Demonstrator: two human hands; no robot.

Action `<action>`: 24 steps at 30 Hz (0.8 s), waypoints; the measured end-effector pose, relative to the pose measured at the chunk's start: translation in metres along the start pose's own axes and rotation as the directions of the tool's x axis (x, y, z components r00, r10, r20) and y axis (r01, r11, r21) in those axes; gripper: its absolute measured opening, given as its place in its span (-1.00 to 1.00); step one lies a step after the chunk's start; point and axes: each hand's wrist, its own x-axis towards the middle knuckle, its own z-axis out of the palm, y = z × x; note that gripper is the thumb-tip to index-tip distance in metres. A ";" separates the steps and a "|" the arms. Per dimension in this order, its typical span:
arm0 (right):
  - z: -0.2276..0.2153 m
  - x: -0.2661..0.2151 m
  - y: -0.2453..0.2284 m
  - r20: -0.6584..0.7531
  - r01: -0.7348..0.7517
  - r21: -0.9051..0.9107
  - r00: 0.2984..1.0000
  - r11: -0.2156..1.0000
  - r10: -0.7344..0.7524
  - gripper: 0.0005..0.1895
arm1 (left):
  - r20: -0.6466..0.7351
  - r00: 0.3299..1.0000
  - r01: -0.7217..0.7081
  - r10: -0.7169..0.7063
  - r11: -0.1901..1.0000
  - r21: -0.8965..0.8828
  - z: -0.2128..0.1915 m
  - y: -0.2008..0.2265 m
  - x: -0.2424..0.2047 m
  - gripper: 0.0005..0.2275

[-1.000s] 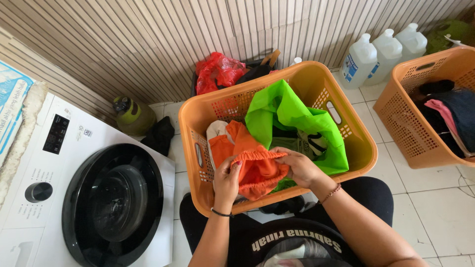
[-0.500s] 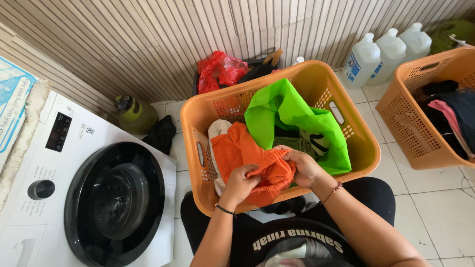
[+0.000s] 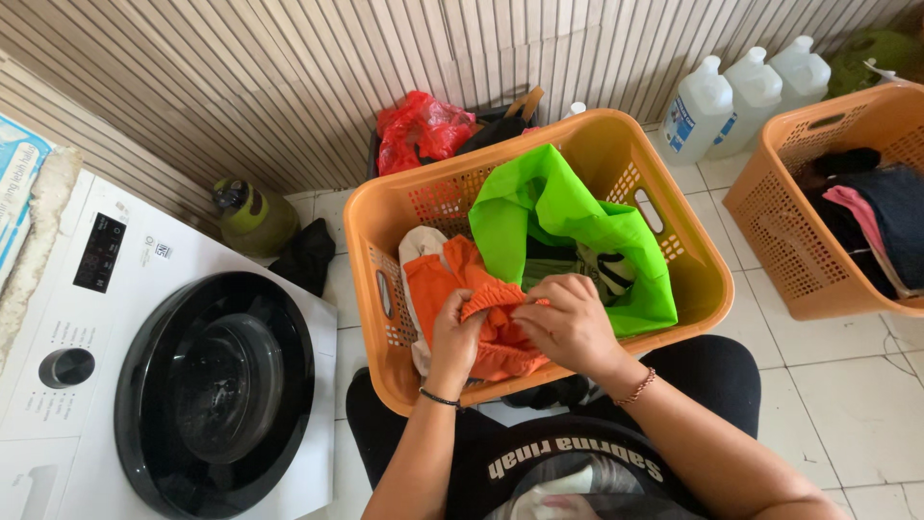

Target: The person sorts various items of clothing from a laundry basket by picking them up, shaking them out, and placing them into different piles or containers.

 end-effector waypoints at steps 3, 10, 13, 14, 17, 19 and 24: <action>0.005 0.001 -0.010 0.113 -0.064 -0.111 0.991 0.992 0.076 -0.72 | -0.045 0.999 0.027 -0.026 0.999 0.028 0.002 -0.002 -0.001 -0.91; 0.023 -0.009 0.002 0.234 -0.170 -0.116 0.953 0.979 0.194 -0.95 | 0.010 0.994 -0.105 0.105 0.980 0.170 0.002 0.013 -0.007 -0.76; 0.019 -0.012 0.014 0.315 -0.424 0.386 0.895 0.819 0.315 -0.92 | 0.036 0.977 -0.206 0.209 0.896 0.394 0.002 0.025 -0.020 -0.49; 0.017 -0.012 0.020 0.405 -0.526 0.581 0.849 0.621 0.340 -0.94 | 0.033 0.986 -0.161 0.161 0.899 0.407 0.002 0.027 -0.021 -0.43; 0.008 -0.017 0.025 0.500 -0.526 0.850 0.820 0.024 0.279 -0.96 | 0.067 0.997 -0.048 0.028 0.946 0.322 -0.003 0.028 -0.026 -0.42; 0.004 -0.021 0.025 0.491 -0.446 0.867 0.840 -0.222 0.231 -0.95 | 0.060 0.998 0.000 -0.019 0.951 0.310 -0.006 0.034 -0.028 -0.47; 0.004 -0.026 0.014 0.559 -0.464 0.822 0.772 -0.331 0.304 -0.87 | 0.125 0.670 -0.487 0.732 0.306 0.818 0.003 0.078 -0.042 -0.69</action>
